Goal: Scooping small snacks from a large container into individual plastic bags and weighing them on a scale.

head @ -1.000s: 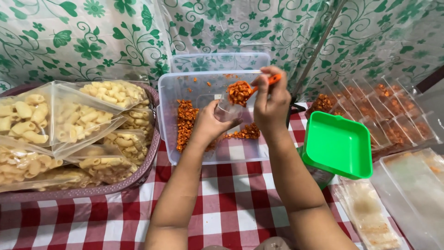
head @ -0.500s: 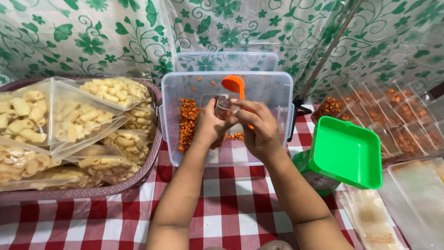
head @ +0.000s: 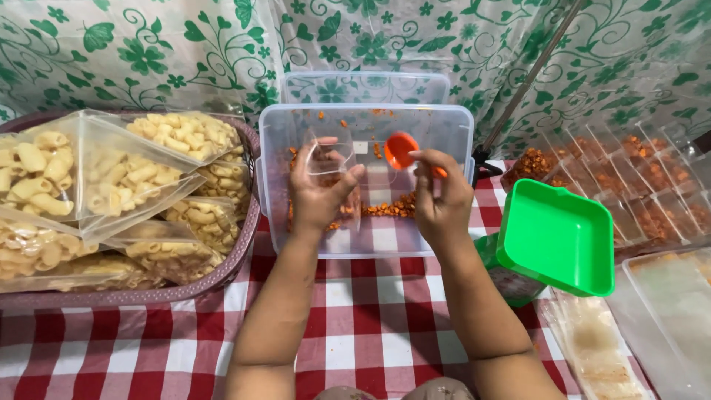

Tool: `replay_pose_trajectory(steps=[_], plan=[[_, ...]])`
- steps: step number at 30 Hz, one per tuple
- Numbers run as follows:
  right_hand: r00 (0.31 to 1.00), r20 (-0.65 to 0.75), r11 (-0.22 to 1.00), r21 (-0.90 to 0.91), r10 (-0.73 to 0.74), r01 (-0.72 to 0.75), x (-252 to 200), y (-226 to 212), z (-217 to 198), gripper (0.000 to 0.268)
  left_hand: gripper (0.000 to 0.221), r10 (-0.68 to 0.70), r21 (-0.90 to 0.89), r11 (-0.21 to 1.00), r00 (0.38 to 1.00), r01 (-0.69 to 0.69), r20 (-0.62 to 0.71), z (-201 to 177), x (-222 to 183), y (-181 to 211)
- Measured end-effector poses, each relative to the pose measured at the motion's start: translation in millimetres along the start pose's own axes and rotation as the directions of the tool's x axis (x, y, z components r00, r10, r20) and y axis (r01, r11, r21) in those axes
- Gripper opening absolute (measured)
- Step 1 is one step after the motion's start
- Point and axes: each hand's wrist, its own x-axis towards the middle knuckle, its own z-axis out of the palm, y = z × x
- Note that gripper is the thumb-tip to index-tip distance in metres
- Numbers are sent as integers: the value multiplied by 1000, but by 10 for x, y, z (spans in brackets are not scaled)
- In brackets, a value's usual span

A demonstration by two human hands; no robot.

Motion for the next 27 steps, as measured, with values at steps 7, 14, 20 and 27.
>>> replay_pose_trajectory(steps=[7,14,20,27], plan=[[826,448,895,-423,344,-143,-235,502,273,16,77,-171,-150,961,928,231,332,-302,-477,160],[732,583,811,-581,353,72,-708,942,641,22,75,-597,223,798,682,560,424,-375,-1150,-87],[740,631,669,-655,231,350,-983,1017,912,22,72,-686,407,727,600,552,412,-476,-1073,85],[740,632,774,-580,231,254,-982,1296,1329,21,80,-662,389,748,641,537,388,-702,-1219,-300]])
